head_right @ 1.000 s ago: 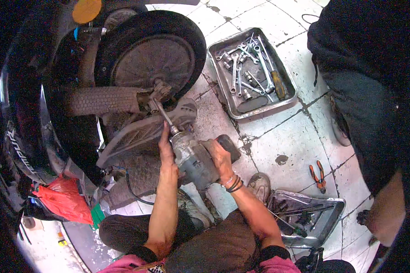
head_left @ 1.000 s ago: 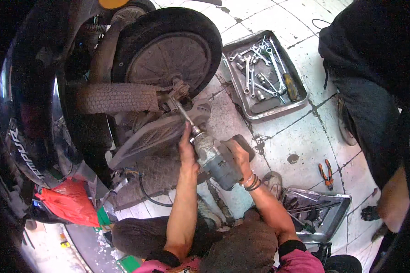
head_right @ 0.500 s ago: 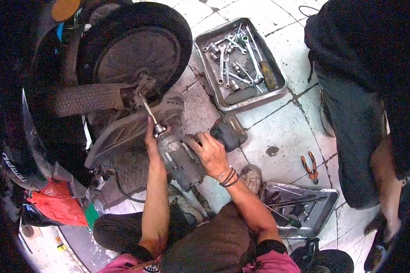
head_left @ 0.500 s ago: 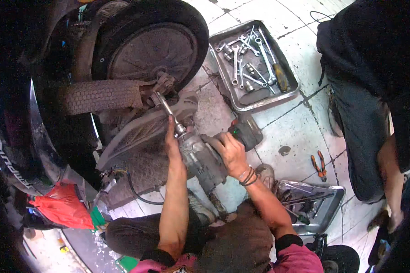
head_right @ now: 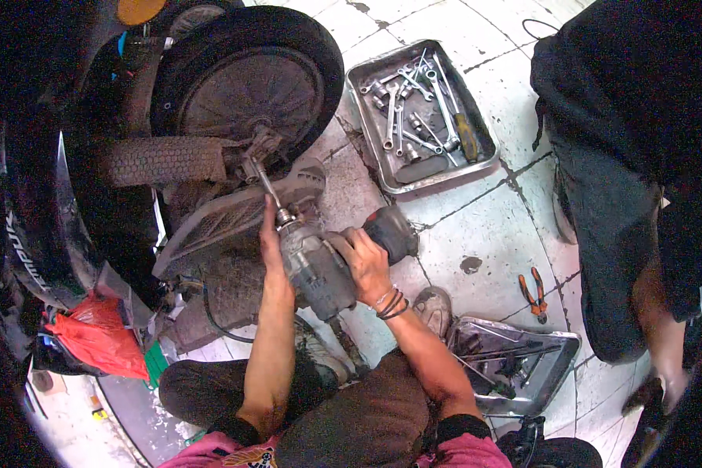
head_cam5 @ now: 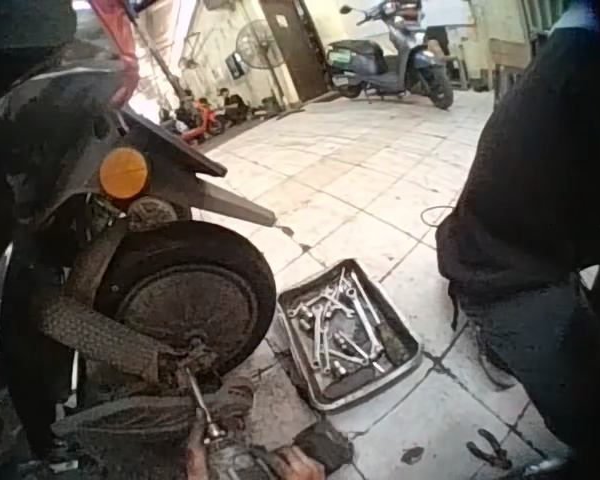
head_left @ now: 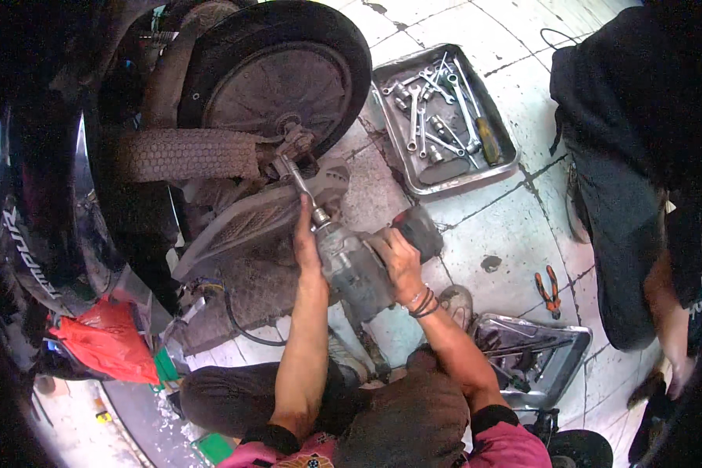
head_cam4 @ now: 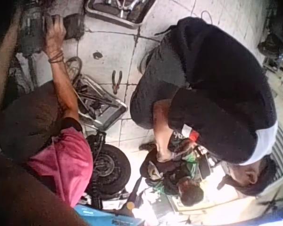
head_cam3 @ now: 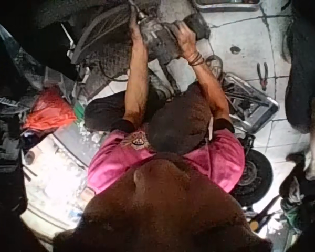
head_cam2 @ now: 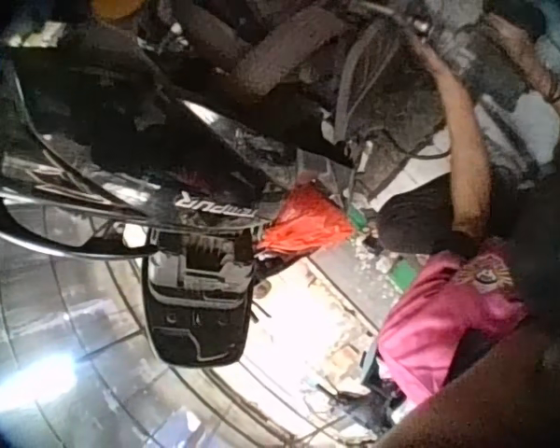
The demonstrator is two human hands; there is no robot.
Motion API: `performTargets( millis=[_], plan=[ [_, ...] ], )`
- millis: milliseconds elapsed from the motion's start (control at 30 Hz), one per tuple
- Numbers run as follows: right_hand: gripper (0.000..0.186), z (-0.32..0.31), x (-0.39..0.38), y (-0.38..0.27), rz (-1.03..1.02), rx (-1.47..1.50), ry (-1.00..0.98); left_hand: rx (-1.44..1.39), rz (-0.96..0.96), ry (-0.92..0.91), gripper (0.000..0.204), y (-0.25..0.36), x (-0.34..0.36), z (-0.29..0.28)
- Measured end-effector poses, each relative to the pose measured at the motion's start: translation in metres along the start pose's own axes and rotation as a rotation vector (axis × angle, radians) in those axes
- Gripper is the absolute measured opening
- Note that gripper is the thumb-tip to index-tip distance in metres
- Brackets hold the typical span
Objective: The recorder uses an impact wrench and tools to disassemble and repair the rear brake assembly of an electric scooter.
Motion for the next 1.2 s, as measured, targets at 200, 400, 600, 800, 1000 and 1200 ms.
performTargets(
  millis=[200, 400, 600, 800, 1000, 1200],
  plan=[
    [0.047, 0.003, -0.002, 0.009, 0.011, 0.041, 0.029, -0.121, -0.006, 0.013, 0.046, -0.006, -0.005, 0.014],
    [0.047, 0.004, -0.004, 0.002, -0.004, 0.083, 0.02, -0.032, -0.016, -0.03, 0.043, -0.001, 0.002, 0.004],
    [0.053, -0.005, -0.003, 0.002, 0.004, 0.147, 0.079, -0.013, 0.011, -0.012, 0.041, -0.003, 0.004, 0.014],
    [0.045, -0.015, -0.03, -0.018, 0.109, 0.274, 0.094, -0.01, 0.035, 0.049, 0.04, -0.034, -0.004, 0.005],
    [0.039, -0.01, -0.113, 0.007, 0.765, 0.678, 0.161, 0.012, -0.091, -0.026, 0.041, -0.053, 0.01, 0.045],
    [0.032, -0.041, -0.086, -0.04, 0.365, 0.404, 0.056, -0.238, -0.256, -0.176, 0.038, -0.06, 0.049, 0.045]
  ],
)
Point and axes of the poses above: each hand's wrist, its own x-axis towards the middle knuckle, its own z-axis out of the palm, y = z × x, the point moved 4 cm from there along x, towards the middle knuckle, and after that the axes turned 13 degrees about -z, right-handed, at the moved point
